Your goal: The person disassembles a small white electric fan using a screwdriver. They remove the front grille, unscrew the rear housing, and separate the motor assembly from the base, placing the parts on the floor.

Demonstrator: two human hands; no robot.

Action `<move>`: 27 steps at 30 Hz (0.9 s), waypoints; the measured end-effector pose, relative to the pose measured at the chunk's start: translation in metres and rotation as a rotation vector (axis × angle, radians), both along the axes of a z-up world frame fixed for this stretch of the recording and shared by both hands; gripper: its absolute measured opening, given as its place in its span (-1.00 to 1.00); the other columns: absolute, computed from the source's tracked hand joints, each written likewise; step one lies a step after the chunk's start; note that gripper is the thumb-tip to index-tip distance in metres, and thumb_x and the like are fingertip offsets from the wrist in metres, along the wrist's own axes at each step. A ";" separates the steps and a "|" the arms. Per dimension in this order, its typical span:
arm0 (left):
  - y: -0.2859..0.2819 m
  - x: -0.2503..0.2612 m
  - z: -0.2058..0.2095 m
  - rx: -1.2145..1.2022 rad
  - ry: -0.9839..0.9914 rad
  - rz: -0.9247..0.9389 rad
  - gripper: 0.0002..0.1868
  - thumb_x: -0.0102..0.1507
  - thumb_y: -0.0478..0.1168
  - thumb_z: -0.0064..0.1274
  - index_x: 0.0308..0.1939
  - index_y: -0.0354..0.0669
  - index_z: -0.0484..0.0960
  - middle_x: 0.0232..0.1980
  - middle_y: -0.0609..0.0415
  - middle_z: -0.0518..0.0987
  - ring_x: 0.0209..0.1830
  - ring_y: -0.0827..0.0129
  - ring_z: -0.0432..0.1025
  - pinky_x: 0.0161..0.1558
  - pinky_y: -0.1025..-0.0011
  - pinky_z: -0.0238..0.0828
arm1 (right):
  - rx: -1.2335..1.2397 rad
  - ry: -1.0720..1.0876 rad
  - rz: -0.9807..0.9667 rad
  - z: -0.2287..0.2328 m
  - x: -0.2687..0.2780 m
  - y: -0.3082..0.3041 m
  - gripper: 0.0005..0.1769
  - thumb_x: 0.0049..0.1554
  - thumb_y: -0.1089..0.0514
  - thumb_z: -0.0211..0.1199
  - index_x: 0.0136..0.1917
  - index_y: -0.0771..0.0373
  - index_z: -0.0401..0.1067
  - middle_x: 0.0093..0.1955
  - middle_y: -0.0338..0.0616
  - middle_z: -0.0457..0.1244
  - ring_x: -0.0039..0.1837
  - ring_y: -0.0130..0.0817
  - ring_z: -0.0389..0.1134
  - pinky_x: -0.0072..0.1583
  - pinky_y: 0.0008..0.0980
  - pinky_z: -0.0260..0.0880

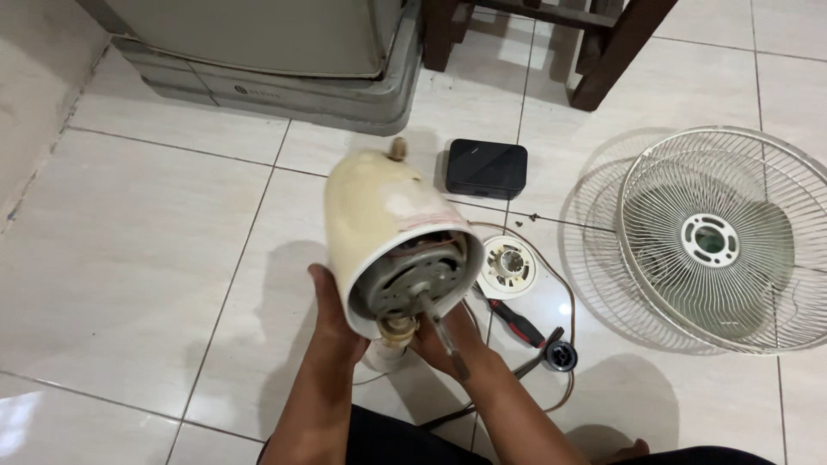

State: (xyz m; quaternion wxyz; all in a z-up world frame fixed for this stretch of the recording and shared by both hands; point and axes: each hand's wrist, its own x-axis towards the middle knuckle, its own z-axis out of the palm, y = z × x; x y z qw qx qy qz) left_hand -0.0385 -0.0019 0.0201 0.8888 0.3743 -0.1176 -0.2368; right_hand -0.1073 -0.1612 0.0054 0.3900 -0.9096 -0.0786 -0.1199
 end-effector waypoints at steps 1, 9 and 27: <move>0.002 -0.003 -0.006 0.001 0.077 0.027 0.06 0.27 0.56 -0.43 0.52 -0.23 0.25 0.42 -0.09 0.43 0.42 0.17 0.33 0.36 0.19 0.31 | 0.011 0.037 0.001 0.005 -0.001 0.003 -0.58 0.01 0.12 0.43 0.14 0.25 0.50 0.11 0.08 0.40 0.17 0.08 0.41 0.15 -0.05 0.43; 0.016 -0.006 -0.060 -0.229 0.103 -0.032 0.08 0.20 0.56 -0.08 0.46 -0.27 0.34 0.36 -0.08 0.49 0.32 0.19 0.41 0.25 0.18 0.42 | 0.249 0.008 0.066 0.025 -0.002 0.010 -0.52 0.00 0.13 0.50 0.16 0.26 0.47 0.13 0.02 0.40 0.18 -0.06 0.45 0.14 -0.16 0.50; 0.019 -0.034 -0.044 0.185 -0.481 0.595 -0.03 0.03 0.17 0.51 0.34 -0.30 0.46 0.21 0.03 0.59 0.19 0.29 0.52 0.19 0.26 0.52 | 1.790 0.222 0.120 0.006 -0.022 0.025 -0.33 0.25 -0.22 -0.08 0.53 0.07 0.13 0.48 -0.04 0.16 0.43 -0.10 0.24 0.33 -0.03 0.31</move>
